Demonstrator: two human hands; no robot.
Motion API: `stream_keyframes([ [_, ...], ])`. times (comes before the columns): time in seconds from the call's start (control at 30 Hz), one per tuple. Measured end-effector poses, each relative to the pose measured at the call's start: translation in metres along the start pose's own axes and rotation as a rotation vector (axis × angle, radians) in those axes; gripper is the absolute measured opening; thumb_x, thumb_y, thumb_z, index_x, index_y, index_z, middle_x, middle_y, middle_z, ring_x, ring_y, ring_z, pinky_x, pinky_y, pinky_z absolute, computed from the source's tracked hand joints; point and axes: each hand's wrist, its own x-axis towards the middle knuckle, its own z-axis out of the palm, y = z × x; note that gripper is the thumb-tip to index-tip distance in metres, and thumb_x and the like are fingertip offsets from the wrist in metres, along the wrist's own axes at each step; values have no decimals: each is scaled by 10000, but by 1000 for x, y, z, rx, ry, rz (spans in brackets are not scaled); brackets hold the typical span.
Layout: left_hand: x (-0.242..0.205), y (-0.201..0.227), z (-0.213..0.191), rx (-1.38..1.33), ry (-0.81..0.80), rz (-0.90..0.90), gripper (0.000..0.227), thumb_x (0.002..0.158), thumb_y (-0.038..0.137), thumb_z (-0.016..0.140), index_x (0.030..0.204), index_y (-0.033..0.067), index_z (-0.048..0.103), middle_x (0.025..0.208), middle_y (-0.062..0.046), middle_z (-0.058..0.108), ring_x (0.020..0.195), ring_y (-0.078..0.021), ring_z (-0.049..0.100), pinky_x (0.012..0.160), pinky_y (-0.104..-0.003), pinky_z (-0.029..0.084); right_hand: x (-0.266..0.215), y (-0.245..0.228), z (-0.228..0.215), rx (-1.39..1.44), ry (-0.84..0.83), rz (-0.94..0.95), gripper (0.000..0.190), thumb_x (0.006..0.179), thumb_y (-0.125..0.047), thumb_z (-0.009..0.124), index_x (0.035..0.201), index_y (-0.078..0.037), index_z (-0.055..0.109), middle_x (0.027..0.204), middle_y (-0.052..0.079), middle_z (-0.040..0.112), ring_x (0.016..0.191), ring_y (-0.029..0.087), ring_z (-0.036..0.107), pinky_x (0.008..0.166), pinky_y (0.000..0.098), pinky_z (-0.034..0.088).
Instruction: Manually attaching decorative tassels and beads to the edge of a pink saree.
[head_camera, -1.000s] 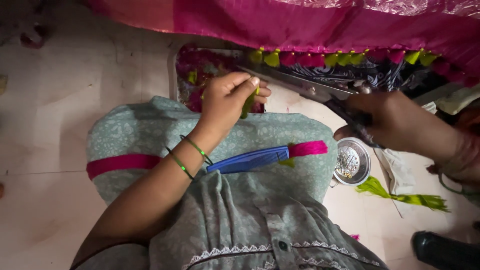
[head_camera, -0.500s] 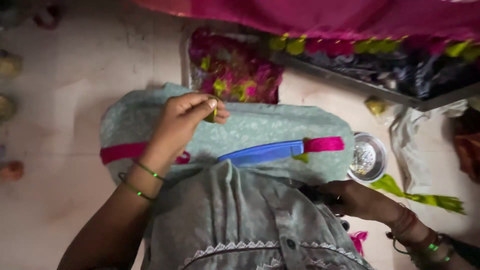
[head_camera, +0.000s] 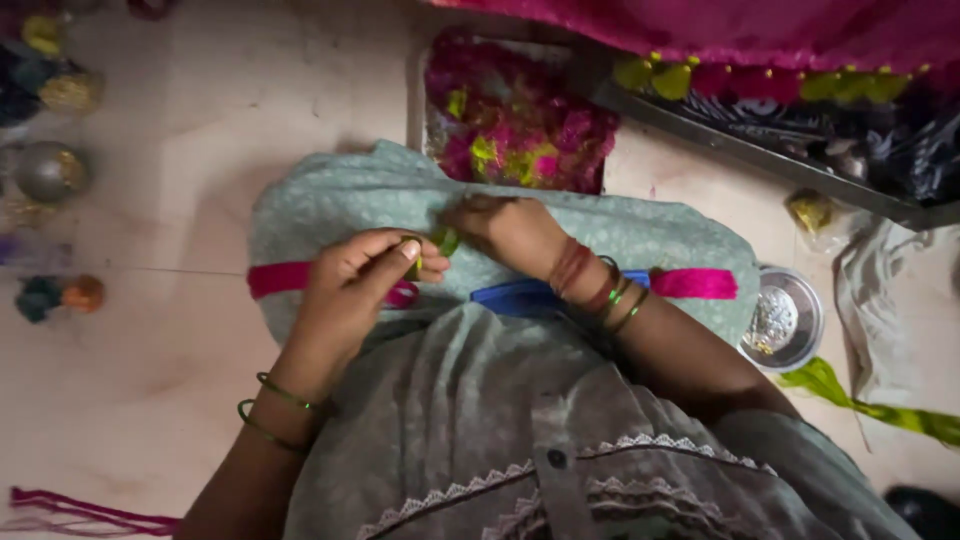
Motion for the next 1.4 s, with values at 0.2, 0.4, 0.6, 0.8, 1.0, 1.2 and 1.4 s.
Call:
stream_keyframes([
  [0.2, 34, 22, -9, 170, 68, 158, 274, 1051, 178, 600, 1154, -49, 716, 1048, -136, 785, 986, -179, 747, 948, -333, 587, -26, 60, -14, -132, 161, 55, 351, 849, -92, 694, 1189, -167, 736, 971, 106, 691, 875, 327, 679, 744, 444, 550],
  [0.4, 129, 48, 66, 379, -127, 654, 473, 975, 142, 735, 1376, -63, 592, 1452, -145, 551, 1328, -183, 527, 1078, -338, 462, -49, 16, -128, -432, 572, 233, 268, 879, 11, 683, 1133, -42, 751, 1015, 111, 684, 949, 340, 607, 807, 429, 529],
  [0.6, 164, 37, 135, -282, -358, 198, 284, 1028, 225, 719, 1185, -9, 753, 1143, -71, 733, 1032, -121, 652, 937, -292, 524, -99, 25, -143, -507, 637, 408, 150, 884, 24, 759, 1003, -63, 734, 954, 90, 657, 966, 340, 588, 817, 450, 510],
  [0.8, 144, 54, 134, -371, -248, 82, 309, 1018, 268, 699, 1057, -32, 758, 962, -72, 758, 850, -116, 662, 777, -288, 512, -74, -19, -149, 195, 652, 713, 438, 851, -41, 689, 1269, -148, 617, 976, -1, 683, 913, 198, 664, 748, 329, 541],
  [1.0, 143, 19, 103, -157, -107, 101, 342, 1048, 277, 703, 927, -31, 791, 842, -14, 715, 783, -60, 582, 728, -243, 467, -33, -68, -161, 133, 455, 74, 217, 855, -14, 784, 1052, -59, 705, 1143, 132, 727, 1029, 285, 668, 909, 388, 528],
  [1.2, 113, 67, 106, -253, -202, 217, 217, 1031, 200, 692, 998, -2, 765, 954, -25, 744, 891, -91, 673, 812, -256, 536, -39, -79, -143, 58, 703, 186, 131, 966, -3, 734, 1088, -37, 699, 1092, 102, 748, 989, 225, 734, 859, 332, 572],
  [1.4, 94, 79, 98, -263, -235, 289, 175, 958, 63, 739, 1109, -24, 724, 1041, -57, 754, 945, -128, 706, 868, -296, 568, -35, -32, -106, 921, 690, 658, 111, 1009, -61, 590, 1041, -3, 679, 879, 66, 756, 618, 88, 643, 513, 235, 501],
])
